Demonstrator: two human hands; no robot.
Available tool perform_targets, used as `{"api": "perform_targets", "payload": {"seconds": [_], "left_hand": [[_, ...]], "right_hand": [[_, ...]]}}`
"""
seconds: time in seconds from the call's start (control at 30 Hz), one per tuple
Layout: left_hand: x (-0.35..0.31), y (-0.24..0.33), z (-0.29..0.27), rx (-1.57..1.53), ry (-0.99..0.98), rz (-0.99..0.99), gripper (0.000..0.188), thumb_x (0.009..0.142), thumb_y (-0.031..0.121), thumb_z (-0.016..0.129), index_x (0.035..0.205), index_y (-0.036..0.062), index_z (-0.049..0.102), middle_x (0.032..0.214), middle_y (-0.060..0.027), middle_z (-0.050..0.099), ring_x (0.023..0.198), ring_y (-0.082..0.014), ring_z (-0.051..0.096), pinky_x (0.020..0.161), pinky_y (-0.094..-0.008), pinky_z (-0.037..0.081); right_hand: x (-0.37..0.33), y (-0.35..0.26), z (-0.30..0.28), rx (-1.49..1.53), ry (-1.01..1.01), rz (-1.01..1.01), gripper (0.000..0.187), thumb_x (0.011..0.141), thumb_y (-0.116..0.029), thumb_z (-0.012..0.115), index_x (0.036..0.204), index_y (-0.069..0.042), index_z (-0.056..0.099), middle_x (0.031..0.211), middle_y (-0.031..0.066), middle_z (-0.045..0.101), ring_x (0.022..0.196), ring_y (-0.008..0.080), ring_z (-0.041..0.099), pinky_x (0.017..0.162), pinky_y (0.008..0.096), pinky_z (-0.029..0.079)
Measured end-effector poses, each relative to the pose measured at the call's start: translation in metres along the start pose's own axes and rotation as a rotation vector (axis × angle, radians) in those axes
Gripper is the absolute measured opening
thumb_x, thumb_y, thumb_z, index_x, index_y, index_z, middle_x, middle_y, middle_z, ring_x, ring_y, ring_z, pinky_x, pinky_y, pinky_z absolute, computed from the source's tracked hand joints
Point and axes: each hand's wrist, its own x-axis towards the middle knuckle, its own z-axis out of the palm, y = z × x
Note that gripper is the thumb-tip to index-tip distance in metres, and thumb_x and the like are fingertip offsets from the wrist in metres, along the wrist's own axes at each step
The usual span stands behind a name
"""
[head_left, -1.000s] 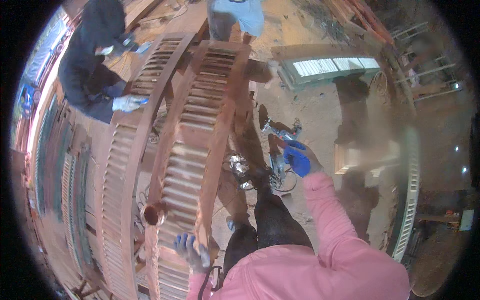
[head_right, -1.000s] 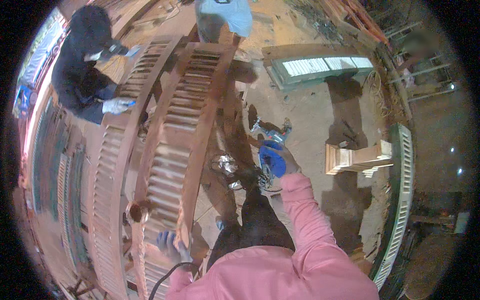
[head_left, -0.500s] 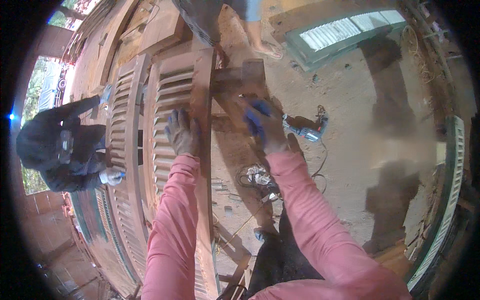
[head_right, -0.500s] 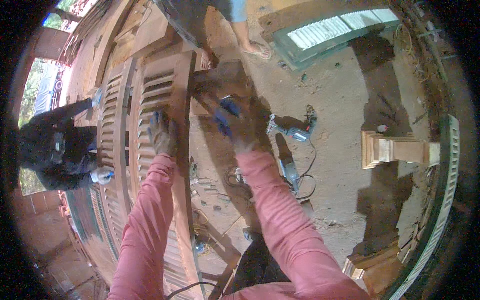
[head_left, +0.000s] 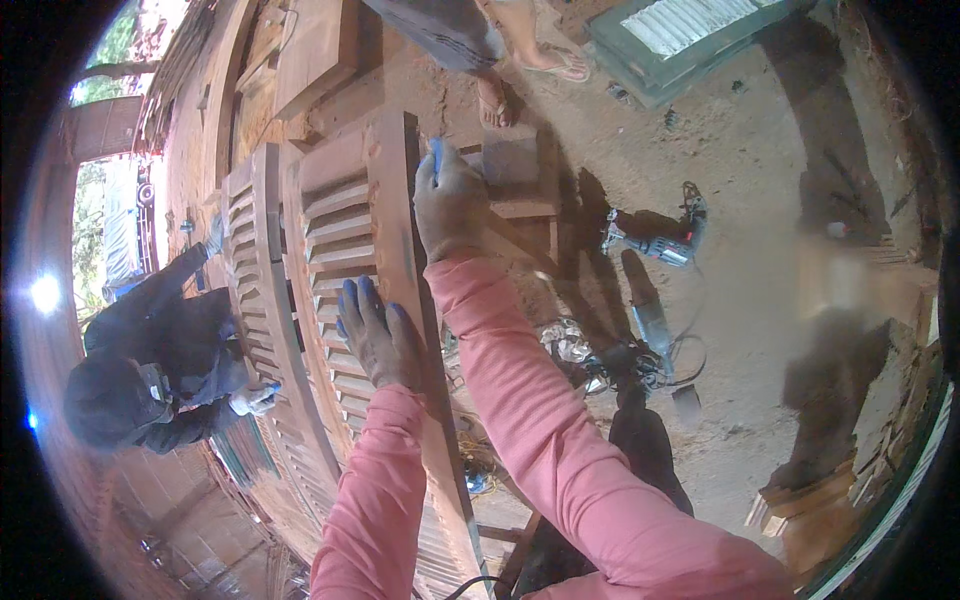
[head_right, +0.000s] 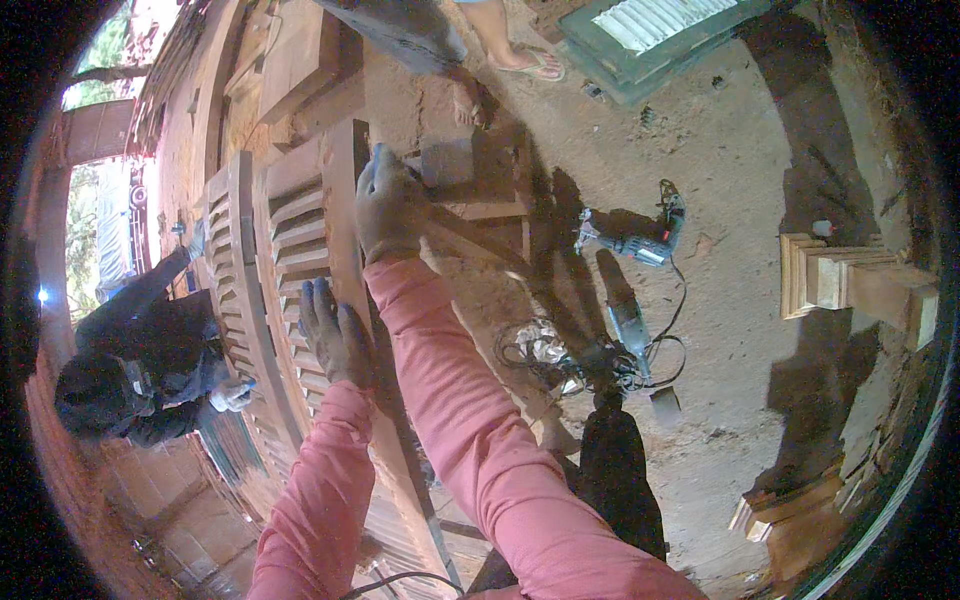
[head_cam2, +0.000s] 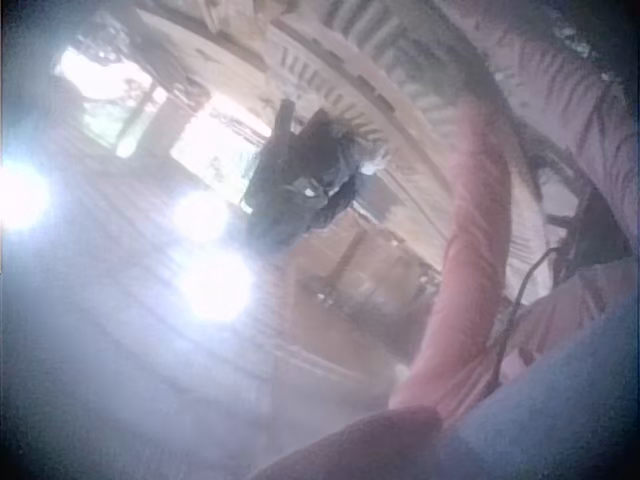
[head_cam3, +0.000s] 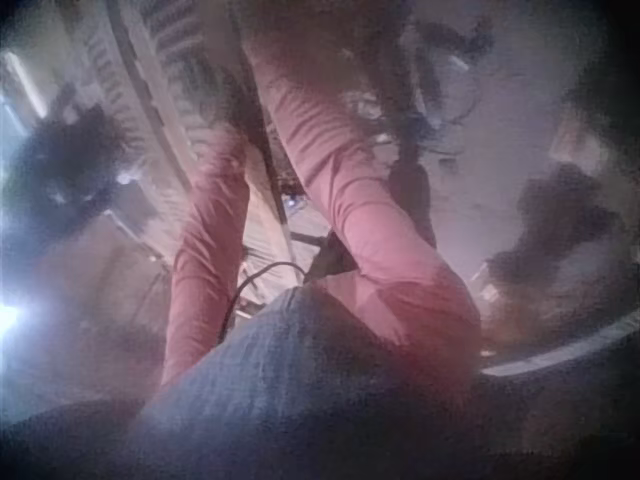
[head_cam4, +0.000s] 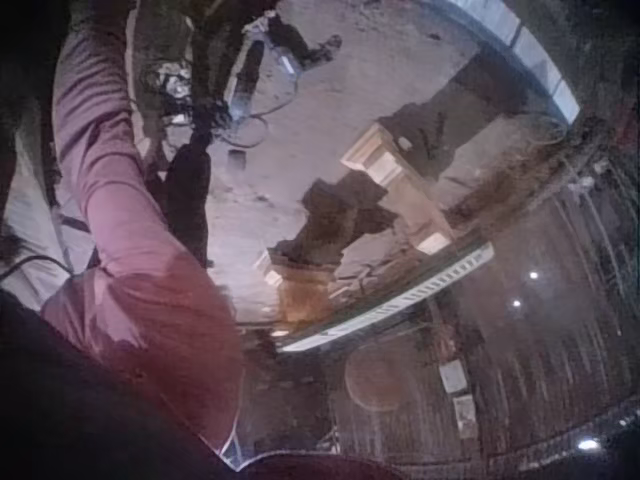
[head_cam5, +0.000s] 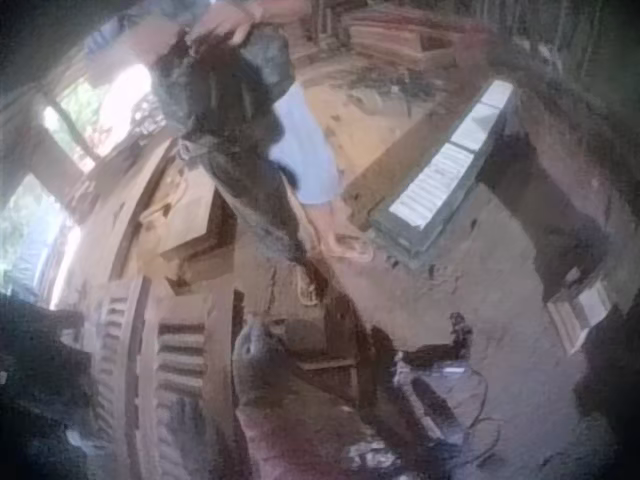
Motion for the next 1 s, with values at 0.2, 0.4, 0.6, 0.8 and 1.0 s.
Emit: {"api": "perform_targets", "payload": {"seconds": [0.2,0.4,0.6,0.8,1.0], "left_hand": [[0.000,-0.001,-0.002,-0.015,-0.008,0.001,0.065,0.101,0.034,0.047,0.159,0.0072,0.038,0.165,-0.0197,0.032,0.156,-0.0379,0.023,0.127,-0.0545,0.010],[0.001,0.003,-0.003,-0.014,-0.018,-0.014,0.065,0.101,0.034,0.047,0.159,0.0076,0.036,0.165,-0.0196,0.032,0.156,-0.0376,0.022,0.127,-0.0543,0.010],[0.001,0.000,-0.002,0.010,-0.025,-0.009,0.065,0.100,0.032,0.048,0.159,0.0078,0.036,0.166,-0.0196,0.031,0.156,-0.0383,0.022,0.127,-0.0548,0.010],[0.000,0.001,-0.004,-0.006,-0.021,0.003,0.066,0.099,0.031,0.049,0.159,0.0068,0.036,0.165,-0.0208,0.032,0.156,-0.0393,0.022,0.126,-0.0553,0.010],[0.003,0.006,-0.004,-0.031,-0.015,0.005,0.067,0.098,0.032,0.049,0.158,0.0056,0.037,0.164,-0.0222,0.033,0.155,-0.0399,0.023,0.126,-0.0556,0.011]], "right_hand": [[0.001,-0.005,0.005,-0.136,-0.159,0.056,0.015,0.096,-0.012,0.061,0.111,-0.008,0.064,0.073,0.0176,0.069,0.070,0.0390,0.070,0.063,0.0502,0.054],[-0.009,0.000,0.017,0.024,-0.131,0.053,0.021,0.099,-0.013,0.058,0.117,-0.006,0.064,0.086,0.0205,0.072,0.081,0.0419,0.070,0.068,0.0516,0.054],[-0.019,0.010,0.014,0.140,-0.120,-0.020,0.023,0.099,-0.014,0.058,0.118,-0.004,0.068,0.094,0.0219,0.073,0.088,0.0401,0.072,0.076,0.0488,0.056],[-0.008,0.003,0.006,-0.067,-0.161,0.135,0.023,0.098,-0.013,0.059,0.118,-0.005,0.067,0.095,0.0198,0.074,0.090,0.0381,0.072,0.077,0.0495,0.056],[-0.004,0.001,0.017,0.054,-0.090,0.052,0.023,0.098,-0.009,0.058,0.120,-0.005,0.065,0.095,0.0206,0.072,0.088,0.0398,0.071,0.077,0.0495,0.056]]}}
